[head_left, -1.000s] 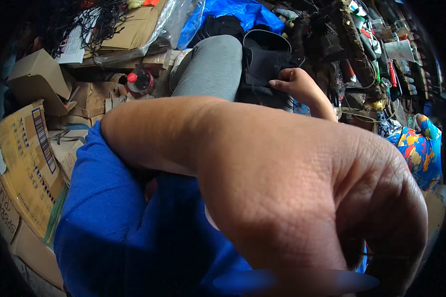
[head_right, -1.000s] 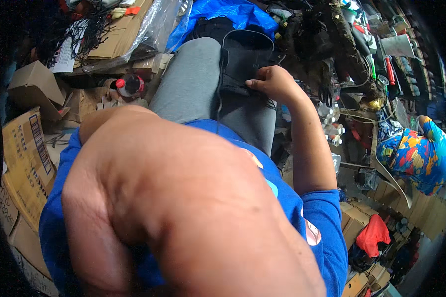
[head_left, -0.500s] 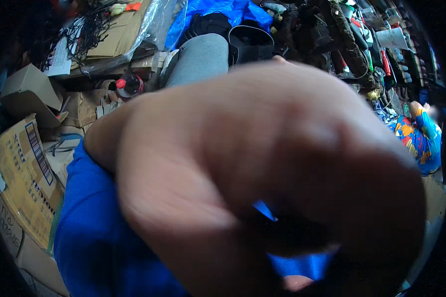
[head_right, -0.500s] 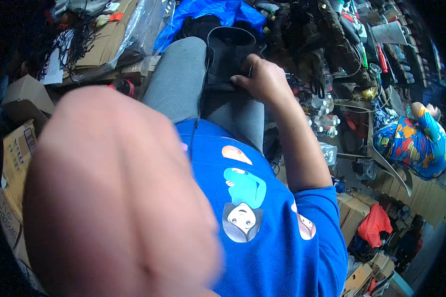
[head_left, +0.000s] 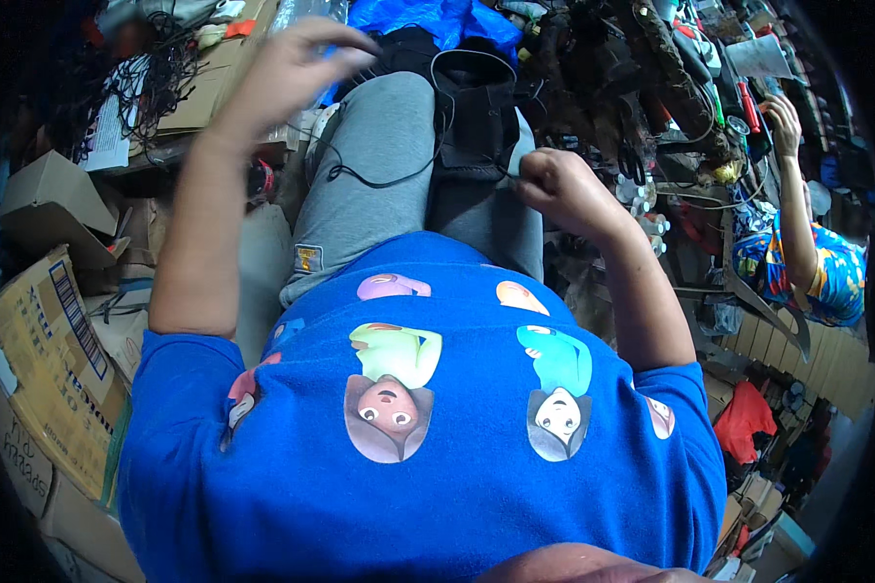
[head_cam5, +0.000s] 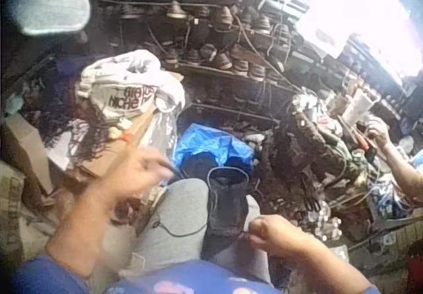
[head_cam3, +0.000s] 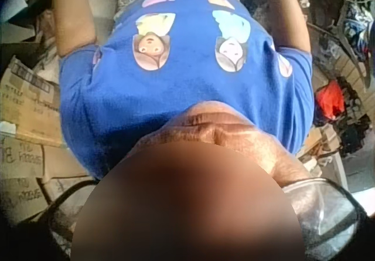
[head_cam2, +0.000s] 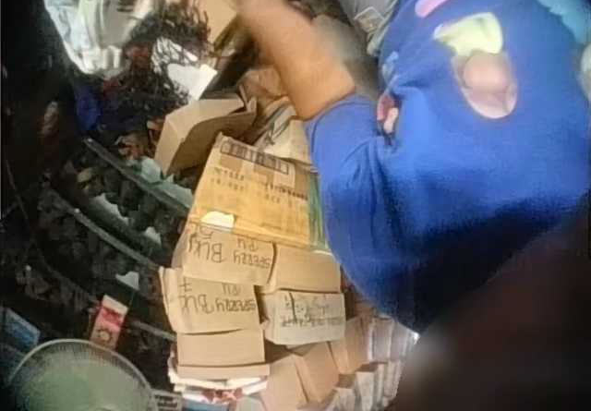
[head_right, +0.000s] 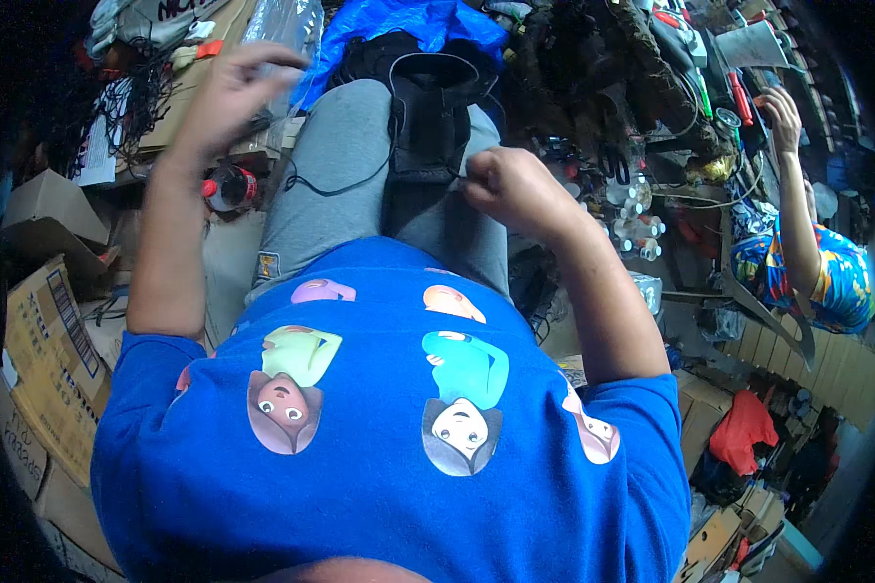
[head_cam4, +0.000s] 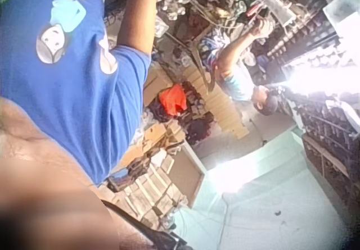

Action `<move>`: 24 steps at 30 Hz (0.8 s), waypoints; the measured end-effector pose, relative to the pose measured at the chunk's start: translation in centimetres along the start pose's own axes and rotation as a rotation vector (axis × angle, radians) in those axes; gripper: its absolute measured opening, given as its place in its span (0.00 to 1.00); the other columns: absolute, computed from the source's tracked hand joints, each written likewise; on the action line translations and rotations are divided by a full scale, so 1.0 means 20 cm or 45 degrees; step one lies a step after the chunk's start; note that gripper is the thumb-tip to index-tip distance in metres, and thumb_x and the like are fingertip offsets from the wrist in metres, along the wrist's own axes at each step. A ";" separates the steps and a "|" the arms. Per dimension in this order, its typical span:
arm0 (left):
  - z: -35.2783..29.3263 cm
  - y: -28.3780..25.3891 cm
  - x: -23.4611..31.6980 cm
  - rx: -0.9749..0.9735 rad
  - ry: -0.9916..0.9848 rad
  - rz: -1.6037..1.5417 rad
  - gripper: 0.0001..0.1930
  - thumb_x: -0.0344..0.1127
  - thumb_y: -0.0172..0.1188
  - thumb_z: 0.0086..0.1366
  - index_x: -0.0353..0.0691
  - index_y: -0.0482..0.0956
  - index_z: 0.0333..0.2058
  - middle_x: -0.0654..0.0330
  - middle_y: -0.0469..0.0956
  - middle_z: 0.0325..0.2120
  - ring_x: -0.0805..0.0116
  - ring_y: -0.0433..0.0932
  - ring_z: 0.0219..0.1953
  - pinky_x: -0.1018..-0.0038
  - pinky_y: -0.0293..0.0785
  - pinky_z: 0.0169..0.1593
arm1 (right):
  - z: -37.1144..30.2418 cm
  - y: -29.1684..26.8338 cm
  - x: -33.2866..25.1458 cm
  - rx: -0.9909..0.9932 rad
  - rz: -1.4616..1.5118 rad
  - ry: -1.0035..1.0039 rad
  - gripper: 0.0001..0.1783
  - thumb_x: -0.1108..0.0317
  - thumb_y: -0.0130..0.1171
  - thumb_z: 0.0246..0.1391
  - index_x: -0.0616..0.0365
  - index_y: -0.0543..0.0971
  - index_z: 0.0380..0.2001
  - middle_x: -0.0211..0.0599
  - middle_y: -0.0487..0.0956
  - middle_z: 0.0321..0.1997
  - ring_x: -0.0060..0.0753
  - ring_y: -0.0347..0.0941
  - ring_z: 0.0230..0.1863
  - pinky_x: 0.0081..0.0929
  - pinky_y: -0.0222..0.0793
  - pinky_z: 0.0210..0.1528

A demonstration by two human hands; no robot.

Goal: Stitching or lacing the components of a black leather shoe upper together.

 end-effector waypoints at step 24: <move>0.31 0.84 0.06 -0.815 0.358 -0.050 0.07 0.31 0.63 0.51 0.41 0.82 0.32 0.60 0.71 0.32 0.65 0.73 0.37 0.72 0.70 0.43 | 0.02 -0.10 -0.07 0.251 -0.141 0.165 0.11 0.70 0.59 0.44 0.52 0.83 0.34 0.41 0.74 0.29 0.41 0.75 0.32 0.34 0.71 0.36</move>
Point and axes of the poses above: each hand's wrist, its own z-axis towards the middle knuckle, its own y-axis out of the palm, x = y × z, the point moved 7 cm from there along z, towards the middle knuckle
